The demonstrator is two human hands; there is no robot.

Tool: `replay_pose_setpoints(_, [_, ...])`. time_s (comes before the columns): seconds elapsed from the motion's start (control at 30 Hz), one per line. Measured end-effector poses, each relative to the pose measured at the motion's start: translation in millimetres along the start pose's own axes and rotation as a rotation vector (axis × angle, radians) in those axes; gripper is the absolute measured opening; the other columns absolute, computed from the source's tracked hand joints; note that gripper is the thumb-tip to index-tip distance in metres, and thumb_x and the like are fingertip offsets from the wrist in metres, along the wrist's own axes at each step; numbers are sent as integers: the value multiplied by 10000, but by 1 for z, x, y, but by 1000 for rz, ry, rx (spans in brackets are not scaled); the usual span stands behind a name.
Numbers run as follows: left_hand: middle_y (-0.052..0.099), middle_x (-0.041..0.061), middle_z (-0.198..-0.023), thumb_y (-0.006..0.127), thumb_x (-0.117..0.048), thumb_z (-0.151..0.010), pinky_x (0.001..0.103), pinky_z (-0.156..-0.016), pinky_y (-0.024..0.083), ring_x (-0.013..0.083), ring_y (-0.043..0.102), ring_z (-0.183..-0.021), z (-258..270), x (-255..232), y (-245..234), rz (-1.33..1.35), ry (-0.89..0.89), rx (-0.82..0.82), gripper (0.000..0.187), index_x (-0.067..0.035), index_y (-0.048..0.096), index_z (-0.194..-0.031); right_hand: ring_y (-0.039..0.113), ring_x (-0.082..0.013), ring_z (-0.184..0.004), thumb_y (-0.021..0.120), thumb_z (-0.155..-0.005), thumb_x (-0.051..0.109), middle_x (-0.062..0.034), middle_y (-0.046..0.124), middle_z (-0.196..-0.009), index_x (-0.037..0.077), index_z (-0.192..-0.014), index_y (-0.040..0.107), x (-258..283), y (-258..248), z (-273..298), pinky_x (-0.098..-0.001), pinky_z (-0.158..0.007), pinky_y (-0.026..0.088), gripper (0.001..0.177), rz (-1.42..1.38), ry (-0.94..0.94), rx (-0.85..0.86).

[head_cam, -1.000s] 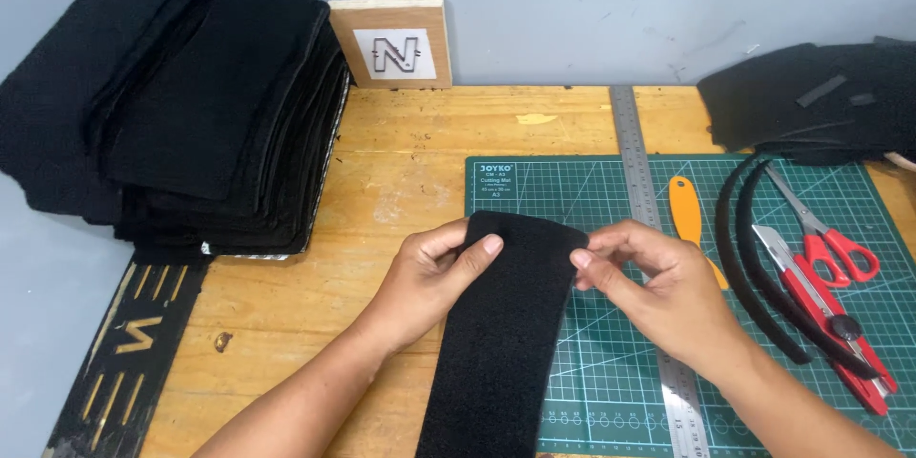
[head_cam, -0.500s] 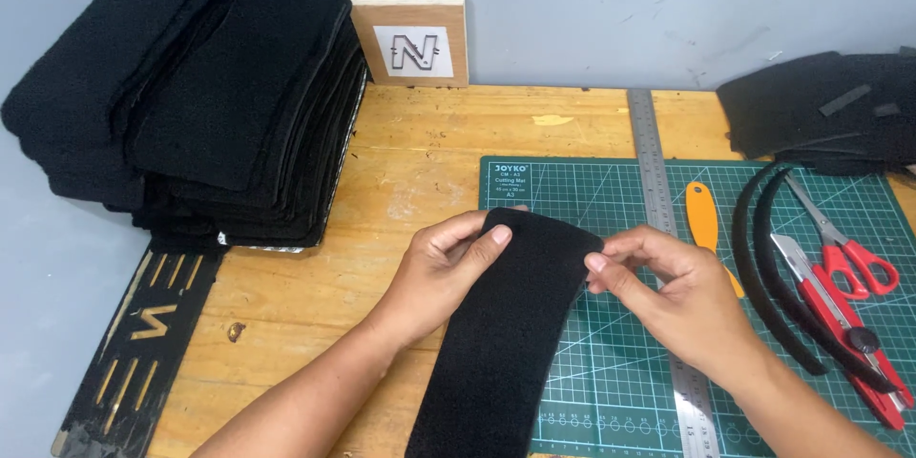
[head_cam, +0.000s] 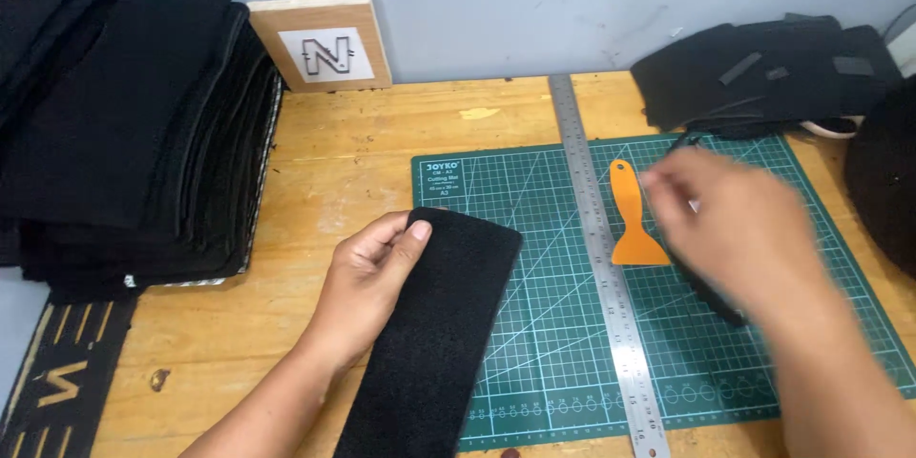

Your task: The person smooths a rectangular piece of black fabric on a cutting mat using an orange plastic scraper. They then trim the corners of the fabric with red scissors. Finally, the person measures a larger piece of black fabric with a metal ruler.

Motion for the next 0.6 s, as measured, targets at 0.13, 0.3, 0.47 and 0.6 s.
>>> replay_pose_setpoints(0.13, [496,-96,-767,645,-226,-1031,216,-618,340,21,422,-713,0,5,-2,-42,31,-2,190,-92,743,-937,721,-435,-1102,492,-1005,504,-158,796,-1106,295,-1139,734,-68,-4,-24,-516,-897,563,347,279,187,62])
replay_pose_setpoints(0.3, [649,-51,-837,635,-211,-1021,215,-685,438,38,551,-775,2,3,-1,18,-23,-22,206,-58,771,-1030,747,-283,-1141,605,-937,531,54,837,-1127,321,-1143,791,-121,0,-38,-478,-860,592,348,304,283,133])
replay_pose_setpoints(0.47, [506,-95,-746,632,-228,-1040,219,-599,350,19,436,-691,1,7,-2,-27,44,-17,195,-110,705,-903,707,-311,-1245,591,-832,726,-62,744,-1352,200,-1347,710,-163,36,-70,-453,-975,576,746,306,231,180])
replay_pose_setpoints(0.6, [379,-117,-753,614,-277,-1055,236,-607,309,18,353,-697,1,7,-3,-126,150,-6,277,-177,561,-803,791,-205,-1024,616,-727,842,35,850,-1018,241,-1024,858,-227,96,-113,-315,-845,574,712,420,134,18])
Point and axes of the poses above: each hand's wrist, its own z-axis away from the middle knuckle, its own y-axis out of the palm, x = y × z, the point moved 5 cm from there along -z, towards the middle knuckle
